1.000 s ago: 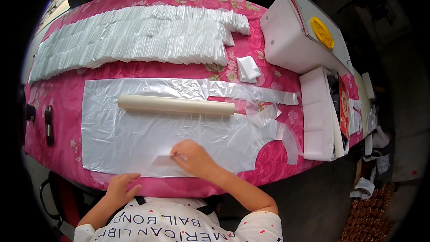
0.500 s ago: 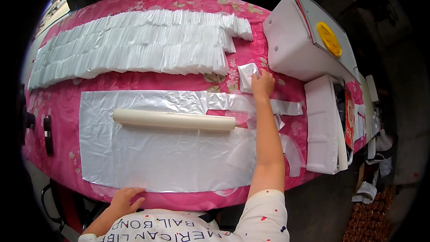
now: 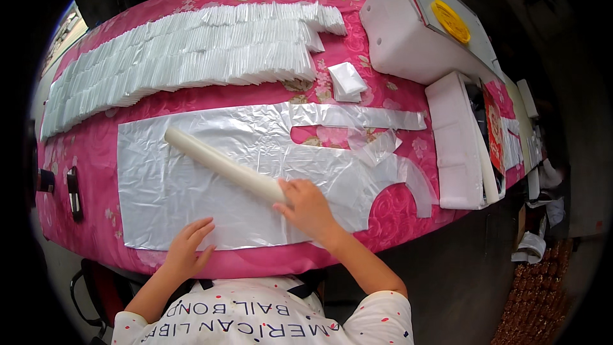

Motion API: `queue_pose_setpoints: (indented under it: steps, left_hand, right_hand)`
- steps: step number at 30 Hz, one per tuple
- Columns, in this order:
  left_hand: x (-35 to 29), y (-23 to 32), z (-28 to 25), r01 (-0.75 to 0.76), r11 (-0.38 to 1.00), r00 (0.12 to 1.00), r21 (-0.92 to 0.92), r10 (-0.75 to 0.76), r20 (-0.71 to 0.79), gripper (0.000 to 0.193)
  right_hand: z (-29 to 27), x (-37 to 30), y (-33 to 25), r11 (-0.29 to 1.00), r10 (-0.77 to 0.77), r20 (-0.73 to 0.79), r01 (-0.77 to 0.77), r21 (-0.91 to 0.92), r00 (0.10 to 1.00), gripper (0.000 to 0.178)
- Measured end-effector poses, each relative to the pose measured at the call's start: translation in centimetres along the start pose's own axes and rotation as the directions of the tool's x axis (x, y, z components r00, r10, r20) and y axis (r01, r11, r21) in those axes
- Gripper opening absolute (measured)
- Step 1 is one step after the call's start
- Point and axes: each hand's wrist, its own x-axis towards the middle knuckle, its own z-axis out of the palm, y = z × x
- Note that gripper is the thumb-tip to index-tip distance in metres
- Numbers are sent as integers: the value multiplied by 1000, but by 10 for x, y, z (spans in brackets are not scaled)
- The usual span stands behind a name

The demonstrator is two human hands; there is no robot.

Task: The person wraps small white rectangular items in clear plastic film on a pink tablecloth. They unroll the film, place an item on it, fold the film around the item, and set the wrapped unit aside. The person repeats this process for multiple items, using a cylindrical roller to smooth the film.

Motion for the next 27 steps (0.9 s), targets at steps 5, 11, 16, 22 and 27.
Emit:
queue_pose_setpoints:
  steps: [5,11,16,22,27]
  left_hand:
    - [28,10,31,-17,987,998,160,25,-50,75]
    - [43,18,39,-65,972,996,225,76,-44,79]
    - [55,22,40,-152,952,988,265,153,18,78]
    - [59,29,46,-206,949,978,238,195,72,78]
    - [62,38,57,-172,958,983,228,181,-18,78]
  right_hand:
    - [15,-51,-14,996,-62,-12,61,-68,998,52]
    - [-35,-48,69,873,75,-289,-203,-443,954,53]
    - [-91,-19,136,712,222,-261,-339,-615,939,51]
    - [-127,-1,149,654,130,-714,-601,-459,688,46]
    - [-27,-40,81,888,197,-241,-277,-367,950,62]
